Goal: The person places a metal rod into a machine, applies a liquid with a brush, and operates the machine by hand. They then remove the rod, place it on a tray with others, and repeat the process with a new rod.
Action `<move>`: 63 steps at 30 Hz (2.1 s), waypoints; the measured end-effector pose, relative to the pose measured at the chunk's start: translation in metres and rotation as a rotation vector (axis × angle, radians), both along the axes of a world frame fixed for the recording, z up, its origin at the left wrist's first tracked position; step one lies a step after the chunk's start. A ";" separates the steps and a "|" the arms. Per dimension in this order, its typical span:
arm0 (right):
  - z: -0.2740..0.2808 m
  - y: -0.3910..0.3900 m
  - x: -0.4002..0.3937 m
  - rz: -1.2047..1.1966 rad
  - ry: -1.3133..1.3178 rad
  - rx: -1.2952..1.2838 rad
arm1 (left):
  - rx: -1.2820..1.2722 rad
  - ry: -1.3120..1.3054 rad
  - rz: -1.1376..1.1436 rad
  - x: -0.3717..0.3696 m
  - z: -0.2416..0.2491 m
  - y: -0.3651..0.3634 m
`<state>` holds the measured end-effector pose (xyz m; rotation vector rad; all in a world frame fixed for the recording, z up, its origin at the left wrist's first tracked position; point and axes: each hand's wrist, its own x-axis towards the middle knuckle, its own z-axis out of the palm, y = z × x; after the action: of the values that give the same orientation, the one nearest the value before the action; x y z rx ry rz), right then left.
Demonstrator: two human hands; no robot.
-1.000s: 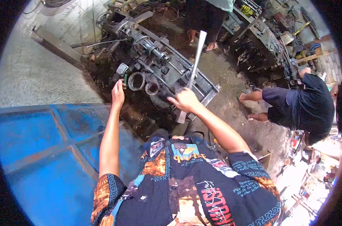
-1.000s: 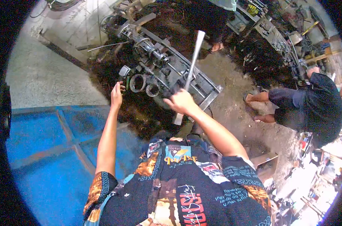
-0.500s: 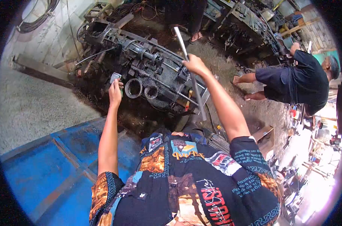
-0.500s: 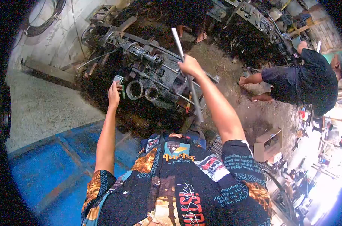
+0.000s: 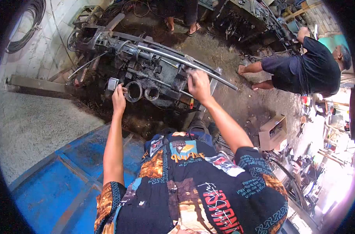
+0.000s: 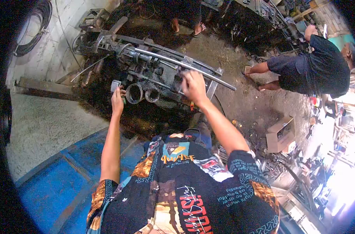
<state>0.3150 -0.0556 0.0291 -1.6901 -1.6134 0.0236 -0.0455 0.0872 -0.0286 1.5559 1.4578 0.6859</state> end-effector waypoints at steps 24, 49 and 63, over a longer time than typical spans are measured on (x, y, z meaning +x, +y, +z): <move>-0.135 0.019 0.037 -0.244 -0.327 -0.327 | -0.079 0.081 0.018 -0.014 0.022 -0.055; -0.107 -0.106 0.072 -0.363 -0.333 -0.679 | 1.051 0.563 -0.937 0.204 0.095 0.036; -0.078 -0.163 0.067 -0.347 -0.275 -0.645 | 0.934 0.456 -1.181 0.261 0.078 0.038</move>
<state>0.3816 -0.2182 -0.0487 -2.5497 -1.5786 0.1596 0.2155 0.1251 0.0493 2.9846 0.1653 0.2435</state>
